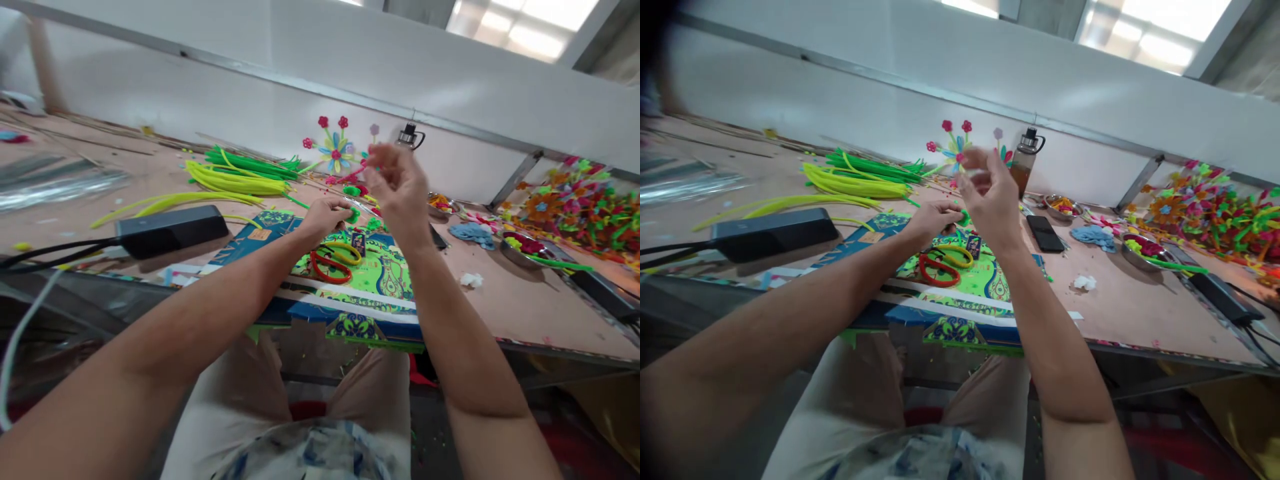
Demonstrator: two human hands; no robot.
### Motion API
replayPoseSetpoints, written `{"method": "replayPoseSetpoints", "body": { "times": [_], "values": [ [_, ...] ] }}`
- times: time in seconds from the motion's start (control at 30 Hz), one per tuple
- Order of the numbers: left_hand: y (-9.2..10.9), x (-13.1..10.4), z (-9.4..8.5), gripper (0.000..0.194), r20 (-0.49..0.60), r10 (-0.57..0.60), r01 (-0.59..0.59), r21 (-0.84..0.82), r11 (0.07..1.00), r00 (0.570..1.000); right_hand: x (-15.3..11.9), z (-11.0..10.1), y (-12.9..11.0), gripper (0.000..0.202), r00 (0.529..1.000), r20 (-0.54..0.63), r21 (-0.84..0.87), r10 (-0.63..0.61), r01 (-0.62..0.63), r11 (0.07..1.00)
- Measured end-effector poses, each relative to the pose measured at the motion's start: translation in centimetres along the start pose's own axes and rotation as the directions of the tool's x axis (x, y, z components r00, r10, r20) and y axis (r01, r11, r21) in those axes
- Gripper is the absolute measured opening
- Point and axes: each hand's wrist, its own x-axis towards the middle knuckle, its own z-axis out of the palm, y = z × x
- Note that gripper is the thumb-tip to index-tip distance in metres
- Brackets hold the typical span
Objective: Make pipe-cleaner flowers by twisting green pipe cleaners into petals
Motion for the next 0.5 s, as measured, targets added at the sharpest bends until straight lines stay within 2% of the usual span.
{"method": "replayPoseSetpoints", "body": {
  "times": [0.1, 0.2, 0.37, 0.43, 0.5],
  "values": [
    [-0.2, 0.1, 0.0, 0.013, -0.007, 0.037, -0.036, 0.049, 0.998, 0.999, -0.3, 1.7, 5.6, 0.024, 0.983, -0.005, -0.204, 0.183, -0.18, 0.962],
    [-0.1, 0.1, -0.1, 0.015, -0.037, 0.092, -0.083, 0.189, 0.978, 0.995, -1.6, 2.3, 8.7, 0.014, 0.952, 0.054, -0.295, 0.301, -0.273, 0.916],
    [0.5, -0.2, 0.2, 0.015, -0.081, 0.163, -0.13, 0.315, 0.94, 0.983, -2.5, 2.1, 8.6, 0.01, 0.946, 0.109, -0.306, 0.306, -0.261, 0.916],
    [0.6, -0.4, 0.4, 0.014, -0.094, 0.138, -0.104, 0.298, 0.949, 0.986, -2.5, 2.1, 8.3, 0.009, 0.947, 0.091, -0.309, 0.308, -0.267, 0.913],
    [0.6, -0.5, 0.6, 0.014, -0.081, 0.094, -0.075, 0.21, 0.975, 0.992, -2.5, 2.2, 8.1, 0.009, 0.946, 0.06, -0.311, 0.319, -0.286, 0.906]
  ]
}}
